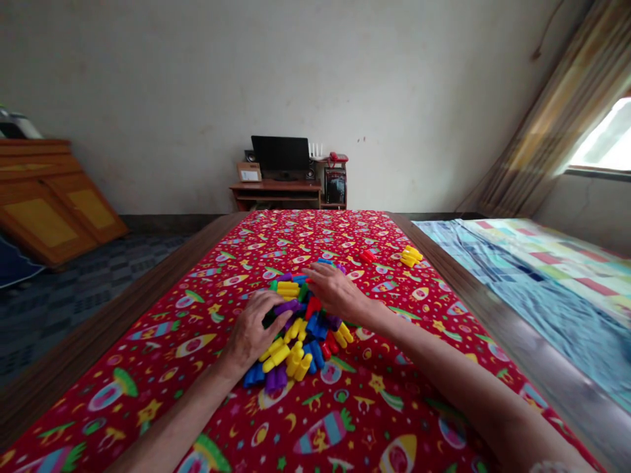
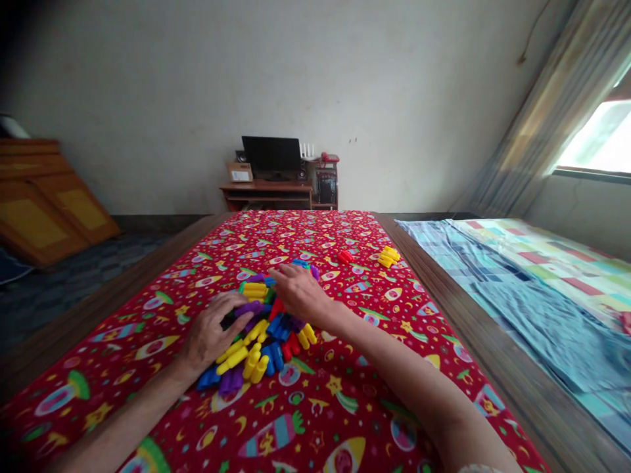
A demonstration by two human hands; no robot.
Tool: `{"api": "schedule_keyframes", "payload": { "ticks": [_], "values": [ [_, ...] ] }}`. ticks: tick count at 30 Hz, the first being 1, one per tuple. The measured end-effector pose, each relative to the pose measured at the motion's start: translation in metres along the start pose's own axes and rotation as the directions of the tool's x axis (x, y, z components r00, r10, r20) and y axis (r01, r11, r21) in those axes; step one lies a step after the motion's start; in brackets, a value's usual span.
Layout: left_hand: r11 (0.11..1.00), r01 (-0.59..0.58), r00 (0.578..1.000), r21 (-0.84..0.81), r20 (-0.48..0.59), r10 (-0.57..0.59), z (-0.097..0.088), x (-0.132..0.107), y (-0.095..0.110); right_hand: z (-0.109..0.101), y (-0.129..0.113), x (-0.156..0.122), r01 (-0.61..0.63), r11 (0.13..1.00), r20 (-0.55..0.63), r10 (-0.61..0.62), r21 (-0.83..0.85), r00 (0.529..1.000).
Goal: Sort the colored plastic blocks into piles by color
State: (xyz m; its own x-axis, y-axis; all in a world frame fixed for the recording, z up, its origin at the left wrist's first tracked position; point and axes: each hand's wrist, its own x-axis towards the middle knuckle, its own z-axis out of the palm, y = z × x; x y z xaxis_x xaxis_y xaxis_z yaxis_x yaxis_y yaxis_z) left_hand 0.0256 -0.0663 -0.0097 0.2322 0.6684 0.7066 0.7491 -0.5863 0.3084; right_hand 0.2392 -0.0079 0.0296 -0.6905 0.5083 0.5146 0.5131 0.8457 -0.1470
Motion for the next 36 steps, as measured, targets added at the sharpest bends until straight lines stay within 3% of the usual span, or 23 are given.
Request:
{"api": "schedule_keyframes", "payload": {
  "ticks": [3, 7, 12, 16, 23, 25, 30, 36],
  "values": [
    [0.999, 0.037, 0.999, -0.017, -0.020, -0.037, 0.001, -0.001, 0.001, -0.001, 0.038, -0.009, -0.080, 0.997, 0.061, 0.081, -0.023, 0.995],
    [0.997, 0.065, 0.997, -0.031, -0.031, -0.066, 0.001, -0.003, 0.002, -0.002, 0.067, -0.017, -0.043, 0.999, 0.134, 0.038, 0.033, 0.990],
    [0.996, 0.082, 0.995, -0.039, -0.048, -0.083, 0.003, -0.005, -0.001, -0.010, 0.060, -0.014, -0.148, 0.989, 0.067, 0.147, 0.019, 0.987],
    [0.998, 0.068, 0.997, -0.017, -0.035, -0.068, 0.002, -0.005, -0.001, -0.028, 0.059, -0.012, -0.265, 0.958, 0.030, 0.270, -0.112, 0.963],
    [0.999, 0.047, 0.999, 0.013, -0.027, -0.047, 0.000, -0.003, 0.000, -0.032, 0.072, -0.016, -0.296, 0.943, 0.051, 0.307, -0.152, 0.950],
    [0.999, 0.051, 0.998, 0.010, -0.023, -0.051, 0.000, -0.003, 0.001, -0.033, 0.082, -0.018, -0.375, 0.908, -0.011, 0.379, -0.188, 0.925],
    [0.998, 0.057, 0.998, -0.002, -0.014, -0.057, -0.001, -0.002, 0.003, -0.037, 0.118, -0.039, -0.593, 0.748, -0.151, 0.576, -0.300, 0.803],
    [0.998, 0.057, 0.998, 0.007, -0.015, -0.057, -0.001, -0.001, 0.002, -0.026, 0.142, -0.061, -0.604, 0.719, -0.112, 0.607, -0.343, 0.787]
  ]
}}
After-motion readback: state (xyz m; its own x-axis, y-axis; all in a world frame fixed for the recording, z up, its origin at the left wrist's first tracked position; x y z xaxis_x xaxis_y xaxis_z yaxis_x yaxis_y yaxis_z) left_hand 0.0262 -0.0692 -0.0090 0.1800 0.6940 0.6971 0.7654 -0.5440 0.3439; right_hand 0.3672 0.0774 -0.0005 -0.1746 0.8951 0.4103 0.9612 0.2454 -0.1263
